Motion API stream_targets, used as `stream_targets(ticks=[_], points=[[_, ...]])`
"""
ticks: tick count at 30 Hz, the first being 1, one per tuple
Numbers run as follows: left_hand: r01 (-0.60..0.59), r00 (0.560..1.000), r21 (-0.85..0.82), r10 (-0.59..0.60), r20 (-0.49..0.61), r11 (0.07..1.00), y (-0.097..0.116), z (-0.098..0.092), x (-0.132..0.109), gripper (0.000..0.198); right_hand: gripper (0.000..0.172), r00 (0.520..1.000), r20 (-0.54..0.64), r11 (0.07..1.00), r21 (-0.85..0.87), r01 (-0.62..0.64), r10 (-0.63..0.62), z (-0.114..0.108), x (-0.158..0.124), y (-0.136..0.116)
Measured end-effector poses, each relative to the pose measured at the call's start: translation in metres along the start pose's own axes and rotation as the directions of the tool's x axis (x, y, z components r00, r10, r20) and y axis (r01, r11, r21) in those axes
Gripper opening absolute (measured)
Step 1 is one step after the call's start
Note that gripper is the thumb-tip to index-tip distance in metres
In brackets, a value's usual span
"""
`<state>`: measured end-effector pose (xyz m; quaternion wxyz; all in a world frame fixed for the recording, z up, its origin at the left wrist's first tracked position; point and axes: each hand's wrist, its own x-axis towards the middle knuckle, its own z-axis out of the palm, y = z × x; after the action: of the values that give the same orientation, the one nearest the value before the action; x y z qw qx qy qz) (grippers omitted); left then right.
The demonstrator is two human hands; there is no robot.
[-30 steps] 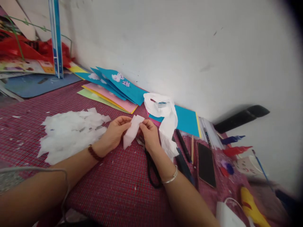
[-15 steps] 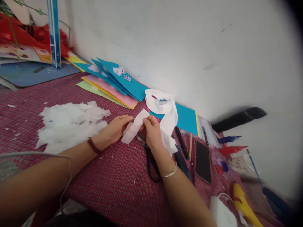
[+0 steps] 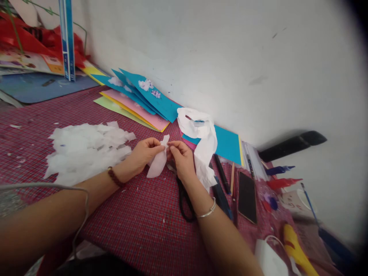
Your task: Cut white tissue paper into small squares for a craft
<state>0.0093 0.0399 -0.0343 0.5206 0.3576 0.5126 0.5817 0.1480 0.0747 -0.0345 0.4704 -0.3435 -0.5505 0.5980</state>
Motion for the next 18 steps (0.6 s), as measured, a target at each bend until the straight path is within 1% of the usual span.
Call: stream_targets(ticks=[5, 8, 10, 12, 15, 18], points=[[0.024, 0.999, -0.077, -0.021, 0.035, 0.997, 0.0006, 0.0003, -0.0009, 0.020, 0.009, 0.999, 0.042, 0.999, -0.042, -0.015, 0.017, 0.0023, -0.0005, 0.0033], [0.014, 0.999, -0.123, -0.009, 0.044, 0.992, 0.0006, 0.0009, -0.0003, 0.021, 0.018, 0.999, 0.049, 1.000, -0.020, 0.002, -0.001, 0.0026, 0.0006, 0.0054], [-0.003, 0.999, -0.148, 0.009, 0.046, 0.989, 0.0006, 0.0016, 0.0005, 0.026, 0.025, 0.999, 0.047, 1.000, -0.005, 0.018, -0.017, 0.0022, 0.0014, 0.0067], [-0.010, 0.998, -0.163, 0.019, 0.053, 0.987, 0.0011, 0.0023, 0.0007, 0.030, 0.028, 0.999, 0.050, 1.000, -0.019, 0.021, -0.020, 0.0016, 0.0019, 0.0079], [-0.009, 0.999, -0.170, 0.018, 0.050, 0.985, 0.0026, 0.0029, -0.0006, 0.030, 0.026, 0.999, 0.049, 0.997, -0.069, 0.016, -0.013, 0.0010, 0.0014, 0.0080], [-0.021, 0.999, -0.163, 0.025, 0.021, 0.986, 0.0034, 0.0022, -0.0018, 0.026, 0.023, 1.000, 0.026, 0.995, -0.104, 0.010, -0.007, 0.0010, 0.0003, 0.0054]])
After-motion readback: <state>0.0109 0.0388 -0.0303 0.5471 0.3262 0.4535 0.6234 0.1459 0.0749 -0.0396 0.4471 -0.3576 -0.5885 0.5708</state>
